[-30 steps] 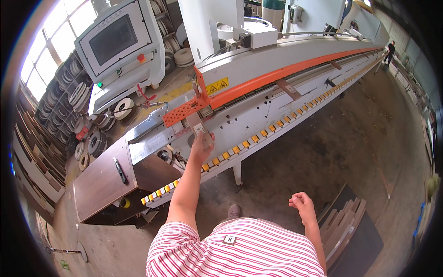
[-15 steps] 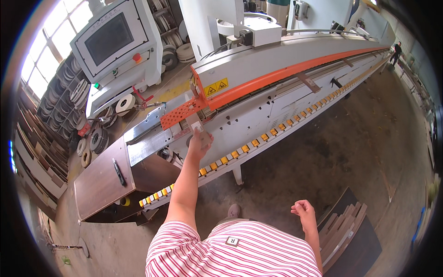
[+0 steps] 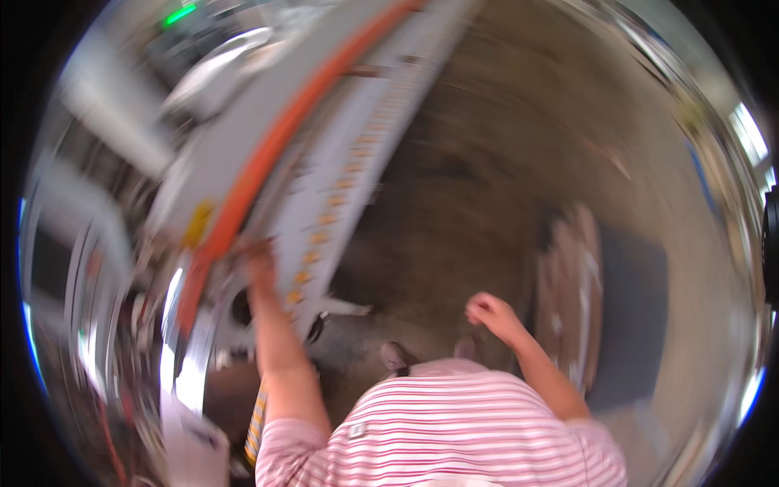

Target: The person picks up wooden planks from a stack on the floor and places them into a machine. They handle the planks one by one, feeding them into the processing equipment and then moving them to a collection area.

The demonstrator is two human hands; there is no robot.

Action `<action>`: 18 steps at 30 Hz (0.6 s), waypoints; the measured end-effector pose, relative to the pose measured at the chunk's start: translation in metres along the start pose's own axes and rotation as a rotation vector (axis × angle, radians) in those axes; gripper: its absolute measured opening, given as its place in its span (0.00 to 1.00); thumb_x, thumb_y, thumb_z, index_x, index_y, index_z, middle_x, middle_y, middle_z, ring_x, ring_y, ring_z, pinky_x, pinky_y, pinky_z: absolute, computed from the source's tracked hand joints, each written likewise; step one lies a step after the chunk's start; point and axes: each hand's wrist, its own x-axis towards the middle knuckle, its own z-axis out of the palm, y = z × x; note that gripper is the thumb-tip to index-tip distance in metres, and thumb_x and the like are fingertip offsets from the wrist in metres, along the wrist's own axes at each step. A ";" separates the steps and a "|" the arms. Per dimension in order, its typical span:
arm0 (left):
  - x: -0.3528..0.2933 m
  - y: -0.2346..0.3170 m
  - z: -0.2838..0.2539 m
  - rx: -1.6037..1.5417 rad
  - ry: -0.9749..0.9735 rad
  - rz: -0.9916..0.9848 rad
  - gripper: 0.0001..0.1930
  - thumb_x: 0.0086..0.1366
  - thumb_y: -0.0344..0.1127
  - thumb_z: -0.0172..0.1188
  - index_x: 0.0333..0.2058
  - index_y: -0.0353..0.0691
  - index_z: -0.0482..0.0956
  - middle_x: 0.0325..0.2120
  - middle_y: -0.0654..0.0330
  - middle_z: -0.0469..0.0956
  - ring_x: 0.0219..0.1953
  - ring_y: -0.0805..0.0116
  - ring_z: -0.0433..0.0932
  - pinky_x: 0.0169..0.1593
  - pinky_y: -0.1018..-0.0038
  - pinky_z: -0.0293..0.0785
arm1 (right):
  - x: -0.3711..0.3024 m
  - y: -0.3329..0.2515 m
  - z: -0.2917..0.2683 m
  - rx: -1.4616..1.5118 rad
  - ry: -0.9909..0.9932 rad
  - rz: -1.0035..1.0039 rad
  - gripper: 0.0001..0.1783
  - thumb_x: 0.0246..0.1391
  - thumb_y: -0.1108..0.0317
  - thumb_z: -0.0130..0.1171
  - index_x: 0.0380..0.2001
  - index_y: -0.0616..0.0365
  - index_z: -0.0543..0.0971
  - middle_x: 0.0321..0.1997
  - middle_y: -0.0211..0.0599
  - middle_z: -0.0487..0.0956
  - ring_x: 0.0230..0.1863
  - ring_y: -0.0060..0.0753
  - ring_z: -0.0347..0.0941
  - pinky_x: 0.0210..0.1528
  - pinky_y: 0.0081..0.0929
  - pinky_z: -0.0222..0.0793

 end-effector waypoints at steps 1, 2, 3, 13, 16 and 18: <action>0.000 -0.014 0.009 -0.416 -0.303 -0.001 0.15 0.73 0.42 0.41 0.44 0.40 0.74 0.40 0.60 0.78 0.49 0.69 0.75 0.54 0.64 0.68 | 0.003 0.016 -0.003 -0.128 0.029 -0.023 0.10 0.61 0.63 0.58 0.38 0.60 0.78 0.30 0.30 0.79 0.32 0.20 0.73 0.38 0.21 0.72; 0.007 -0.029 0.013 -0.479 -0.388 0.023 0.14 0.72 0.42 0.43 0.45 0.40 0.73 0.41 0.59 0.77 0.49 0.68 0.75 0.53 0.64 0.69 | -0.001 0.038 -0.007 -0.113 0.066 -0.072 0.13 0.58 0.60 0.61 0.34 0.60 0.79 0.27 0.32 0.81 0.30 0.22 0.77 0.35 0.25 0.73; 0.012 -0.040 0.012 -0.610 -0.432 -0.010 0.14 0.71 0.41 0.45 0.45 0.39 0.73 0.42 0.59 0.77 0.48 0.68 0.75 0.52 0.65 0.70 | 0.001 0.059 -0.008 -0.136 0.110 0.003 0.14 0.55 0.58 0.63 0.35 0.59 0.79 0.29 0.35 0.82 0.31 0.27 0.80 0.35 0.27 0.74; 0.032 -0.016 -0.148 -1.560 -0.156 -1.008 0.18 0.66 0.34 0.56 0.52 0.32 0.68 0.49 0.51 0.71 0.50 0.62 0.72 0.51 0.62 0.74 | -0.066 0.278 -0.072 -0.515 0.320 0.520 0.16 0.46 0.58 0.62 0.33 0.60 0.81 0.36 0.50 0.81 0.44 0.52 0.78 0.49 0.41 0.74; 0.006 0.045 -0.227 -2.008 -0.335 -0.698 0.21 0.69 0.32 0.53 0.57 0.35 0.61 0.47 0.51 0.72 0.48 0.64 0.73 0.49 0.66 0.74 | -0.093 0.302 -0.099 -0.483 0.457 0.730 0.22 0.46 0.62 0.63 0.43 0.64 0.77 0.46 0.53 0.78 0.51 0.54 0.75 0.54 0.42 0.73; -0.024 0.068 -0.274 -2.146 -0.697 -0.349 0.23 0.69 0.35 0.56 0.58 0.37 0.60 0.45 0.53 0.73 0.47 0.66 0.74 0.48 0.69 0.74 | -0.097 0.310 -0.115 -0.477 0.605 0.800 0.26 0.48 0.65 0.62 0.50 0.64 0.73 0.52 0.53 0.75 0.55 0.53 0.72 0.56 0.42 0.71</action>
